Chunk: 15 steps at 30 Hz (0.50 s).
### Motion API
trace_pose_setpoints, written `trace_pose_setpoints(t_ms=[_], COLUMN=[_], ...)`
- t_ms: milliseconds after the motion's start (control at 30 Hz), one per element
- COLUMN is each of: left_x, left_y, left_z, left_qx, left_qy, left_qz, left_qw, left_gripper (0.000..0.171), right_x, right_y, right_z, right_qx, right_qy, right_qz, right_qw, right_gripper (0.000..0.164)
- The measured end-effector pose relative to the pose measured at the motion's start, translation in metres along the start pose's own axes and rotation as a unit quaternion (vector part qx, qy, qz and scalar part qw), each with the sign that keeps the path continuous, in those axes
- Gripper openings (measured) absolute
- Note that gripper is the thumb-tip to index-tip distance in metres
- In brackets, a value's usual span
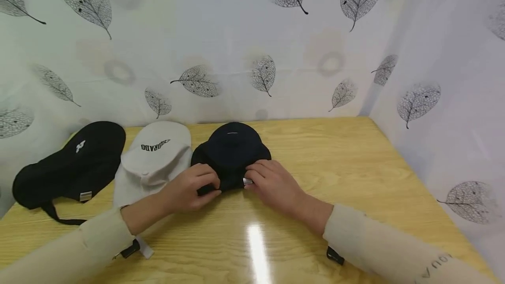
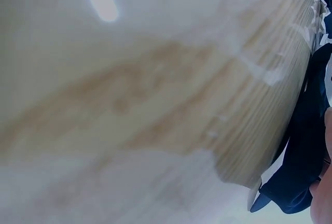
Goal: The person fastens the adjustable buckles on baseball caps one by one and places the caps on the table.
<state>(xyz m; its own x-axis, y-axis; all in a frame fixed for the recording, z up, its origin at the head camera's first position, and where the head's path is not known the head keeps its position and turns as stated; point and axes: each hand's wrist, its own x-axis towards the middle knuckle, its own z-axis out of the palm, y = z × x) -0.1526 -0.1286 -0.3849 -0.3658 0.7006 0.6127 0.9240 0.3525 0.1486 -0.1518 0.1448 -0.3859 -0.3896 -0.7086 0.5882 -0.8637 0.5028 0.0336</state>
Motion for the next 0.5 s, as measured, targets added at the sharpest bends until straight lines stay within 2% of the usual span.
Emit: trace_pose_setpoints(t_ms=[100,233,367,500], left_x=[-0.001,0.000,0.001,0.002], left_y=[0.004,0.008,0.008,0.004], left_z=[0.002,0.005,0.003,-0.004], left_qx=[-0.007,-0.010,-0.006,0.000], left_qy=[-0.003,0.001,0.006,0.009], left_qz=[-0.001,0.016,0.019,0.006], left_qw=[1.0000,0.9998,0.9998,0.9999], left_gripper=[0.018,0.018,0.020,0.022], right_x=[-0.006,-0.012,-0.007,0.002], right_y=[-0.003,-0.007,-0.005,-0.002], right_z=[-0.001,-0.003,-0.003,0.000], right_qx=[0.001,-0.001,0.000,-0.001], right_qy=[0.002,0.012,0.021,0.027], right_qz=[-0.002,0.002,0.000,-0.012], right_qw=[1.000,1.000,1.000,1.000], right_gripper=[0.024,0.022,0.022,0.022])
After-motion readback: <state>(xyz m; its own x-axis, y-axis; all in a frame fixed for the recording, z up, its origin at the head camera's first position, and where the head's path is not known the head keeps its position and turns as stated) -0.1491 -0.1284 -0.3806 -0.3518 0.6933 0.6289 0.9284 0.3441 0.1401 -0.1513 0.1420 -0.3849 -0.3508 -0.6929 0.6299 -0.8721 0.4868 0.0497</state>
